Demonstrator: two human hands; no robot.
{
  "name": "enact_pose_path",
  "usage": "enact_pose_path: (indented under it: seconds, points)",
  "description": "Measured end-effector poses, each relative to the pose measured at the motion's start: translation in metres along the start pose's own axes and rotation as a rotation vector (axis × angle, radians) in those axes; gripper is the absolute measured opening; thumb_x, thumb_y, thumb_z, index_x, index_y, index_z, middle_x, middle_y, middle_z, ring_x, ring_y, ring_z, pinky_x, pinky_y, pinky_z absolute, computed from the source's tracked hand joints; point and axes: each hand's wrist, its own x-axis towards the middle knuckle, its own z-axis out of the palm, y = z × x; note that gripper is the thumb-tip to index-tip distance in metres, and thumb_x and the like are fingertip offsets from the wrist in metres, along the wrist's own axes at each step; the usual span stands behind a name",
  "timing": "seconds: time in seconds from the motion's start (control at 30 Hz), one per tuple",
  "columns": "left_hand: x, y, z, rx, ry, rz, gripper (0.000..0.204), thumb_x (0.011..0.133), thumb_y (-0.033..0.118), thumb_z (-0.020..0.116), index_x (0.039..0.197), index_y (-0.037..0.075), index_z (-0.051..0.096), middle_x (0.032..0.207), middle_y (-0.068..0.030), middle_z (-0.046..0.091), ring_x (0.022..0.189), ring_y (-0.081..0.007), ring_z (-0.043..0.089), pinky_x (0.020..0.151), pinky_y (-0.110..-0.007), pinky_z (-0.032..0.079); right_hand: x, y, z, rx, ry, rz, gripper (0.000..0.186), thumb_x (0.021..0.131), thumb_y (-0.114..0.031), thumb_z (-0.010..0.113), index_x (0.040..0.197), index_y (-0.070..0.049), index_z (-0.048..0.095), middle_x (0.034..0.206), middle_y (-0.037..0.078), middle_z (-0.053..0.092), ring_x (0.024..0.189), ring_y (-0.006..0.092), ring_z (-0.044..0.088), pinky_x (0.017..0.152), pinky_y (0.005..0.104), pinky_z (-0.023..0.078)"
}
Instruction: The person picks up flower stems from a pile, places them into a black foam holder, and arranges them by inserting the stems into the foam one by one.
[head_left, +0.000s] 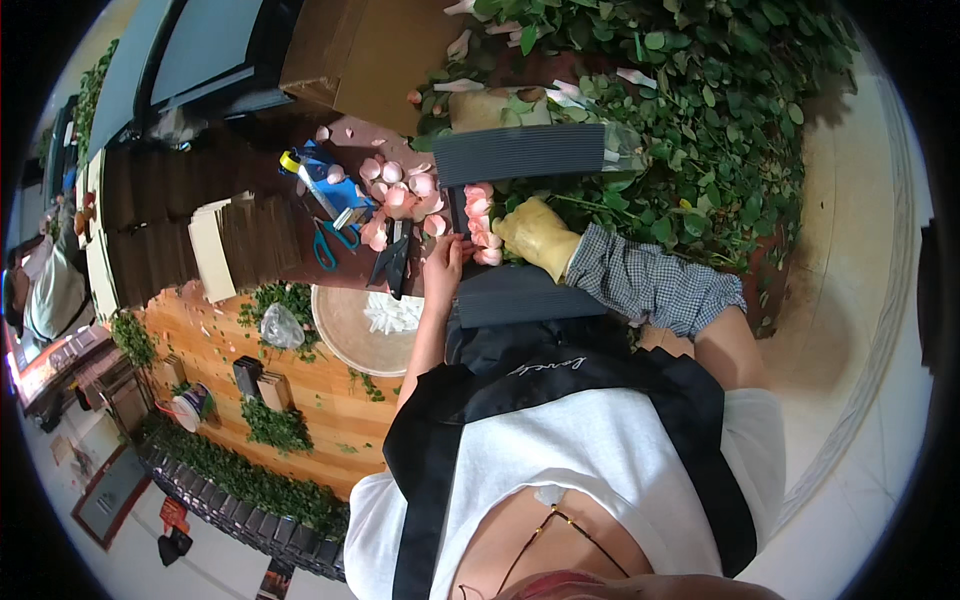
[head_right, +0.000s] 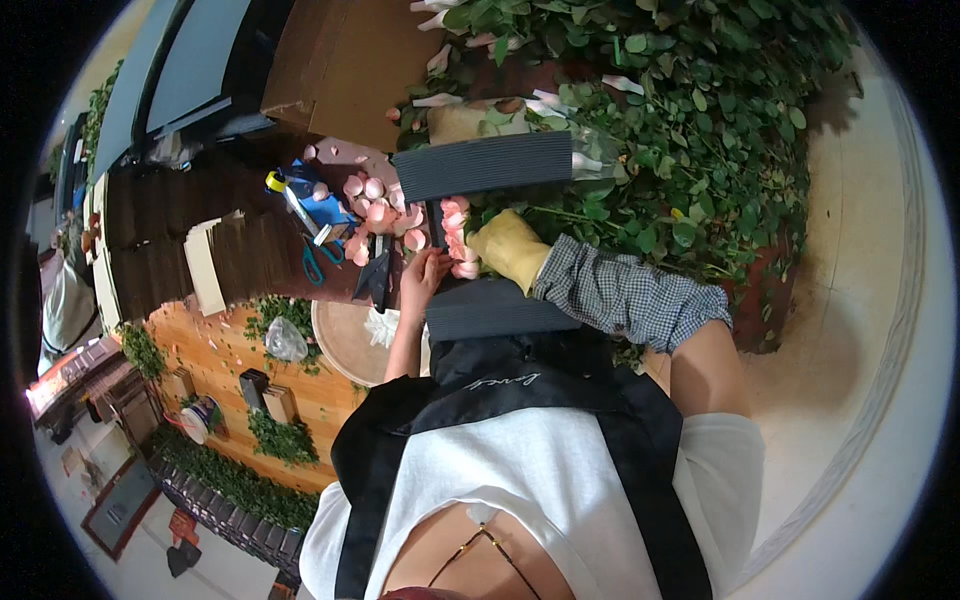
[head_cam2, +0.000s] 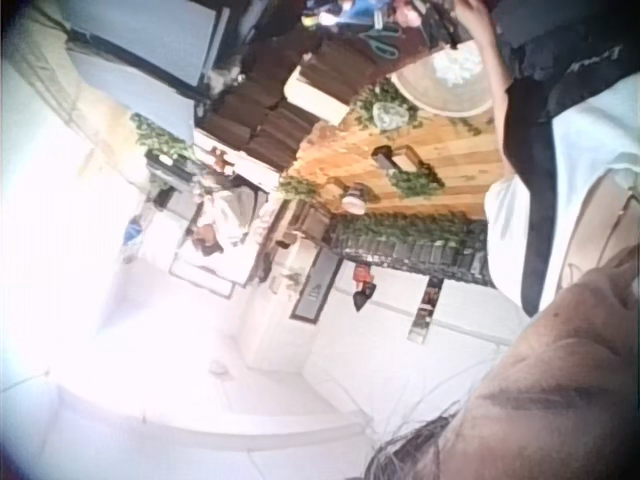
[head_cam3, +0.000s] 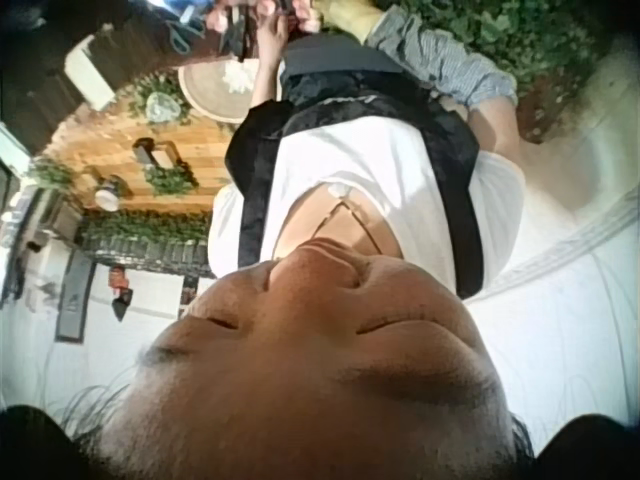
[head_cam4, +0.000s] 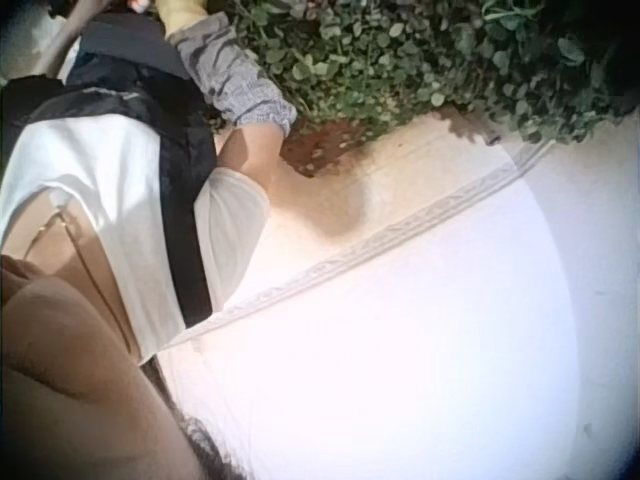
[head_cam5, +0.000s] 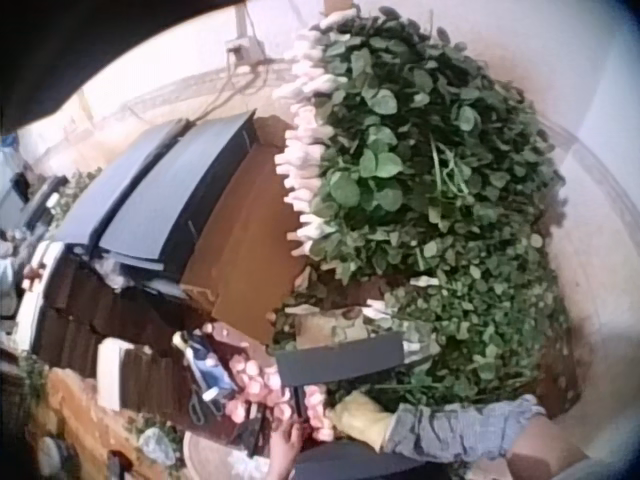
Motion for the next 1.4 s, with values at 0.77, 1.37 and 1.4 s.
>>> enact_pose_path:
  seconds: [0.77,1.37,1.4]
  points:
    - [0.003,0.077,-0.023,0.233,0.005,0.073,0.032,0.103,0.025,0.049,0.096,-0.002,0.065,0.078,-0.0109,0.07,0.066,-0.0159,0.065,0.06,-0.031,0.049,-0.009,0.002,-0.026,0.252,-0.002,-0.028,0.028,0.071,-0.029,0.076,0.084,-0.005,0.07,0.081,0.013,0.071,0.08,0.0322,0.07,0.07,0.0437,0.054]
    - [0.039,0.073,0.0,0.337,-0.635,-0.243,0.034,0.1,0.019,0.053,0.124,-0.004,0.055,0.108,-0.0141,0.067,0.096,-0.0203,0.066,0.083,-0.031,0.054,-0.125,0.052,0.101,0.837,0.823,0.566,0.051,0.089,-0.024,0.064,0.136,-0.008,0.051,0.124,0.019,0.062,0.113,0.0371,0.059,0.096,0.0443,0.048]
    - [0.041,0.076,0.004,0.318,-0.619,-0.213,0.034,0.1,0.019,0.053,0.124,-0.004,0.055,0.108,-0.0141,0.067,0.096,-0.0203,0.066,0.083,-0.031,0.054,-0.129,0.058,0.097,0.876,0.811,0.496,0.052,0.088,-0.024,0.065,0.136,-0.008,0.052,0.127,0.02,0.06,0.115,0.0376,0.058,0.096,0.0442,0.048]
